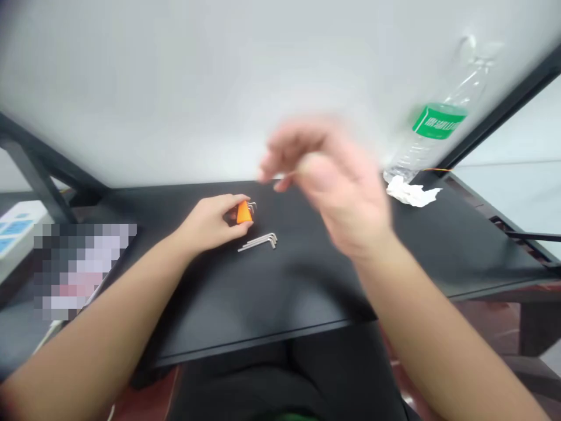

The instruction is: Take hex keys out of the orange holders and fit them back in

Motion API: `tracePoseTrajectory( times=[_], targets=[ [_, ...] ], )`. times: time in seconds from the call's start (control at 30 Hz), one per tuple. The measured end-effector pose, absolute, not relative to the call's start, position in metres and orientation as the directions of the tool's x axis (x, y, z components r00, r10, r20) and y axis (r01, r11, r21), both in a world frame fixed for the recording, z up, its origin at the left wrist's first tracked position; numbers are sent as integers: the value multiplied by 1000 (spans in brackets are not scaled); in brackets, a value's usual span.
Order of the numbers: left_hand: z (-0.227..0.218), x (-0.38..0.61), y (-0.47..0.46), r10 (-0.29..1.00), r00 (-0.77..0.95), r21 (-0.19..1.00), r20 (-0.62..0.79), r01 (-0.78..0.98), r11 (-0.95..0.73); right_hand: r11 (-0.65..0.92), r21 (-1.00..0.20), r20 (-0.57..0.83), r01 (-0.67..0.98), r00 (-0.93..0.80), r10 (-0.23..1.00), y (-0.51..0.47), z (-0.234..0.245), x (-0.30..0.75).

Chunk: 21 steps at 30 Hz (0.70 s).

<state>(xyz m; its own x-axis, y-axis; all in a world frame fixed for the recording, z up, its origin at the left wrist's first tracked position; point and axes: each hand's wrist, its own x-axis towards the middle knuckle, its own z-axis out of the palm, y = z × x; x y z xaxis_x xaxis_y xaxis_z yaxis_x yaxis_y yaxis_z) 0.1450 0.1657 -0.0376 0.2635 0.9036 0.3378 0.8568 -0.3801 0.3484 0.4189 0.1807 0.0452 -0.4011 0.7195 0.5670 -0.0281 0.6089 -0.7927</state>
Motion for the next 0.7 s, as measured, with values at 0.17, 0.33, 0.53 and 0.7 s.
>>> tracePoseTrajectory(
  times=[0.17,0.33,0.53,0.7],
  targets=[
    [-33,146,162,891,292,354,349,839,-414,505,-813,334,289,-480,811,215,-41,353],
    [-35,150,161,896,320,374,307,825,-423,134,-990,88,34,-592,801,222,-64,344],
    [-39,155,165,894,356,353,271,827,-437,-57,-998,-29,-28,-608,793,219,-60,350],
    [-23,165,156,910,358,350,208,842,-411,-23,-999,-5,-24,-603,798,224,-64,353]
  ],
)
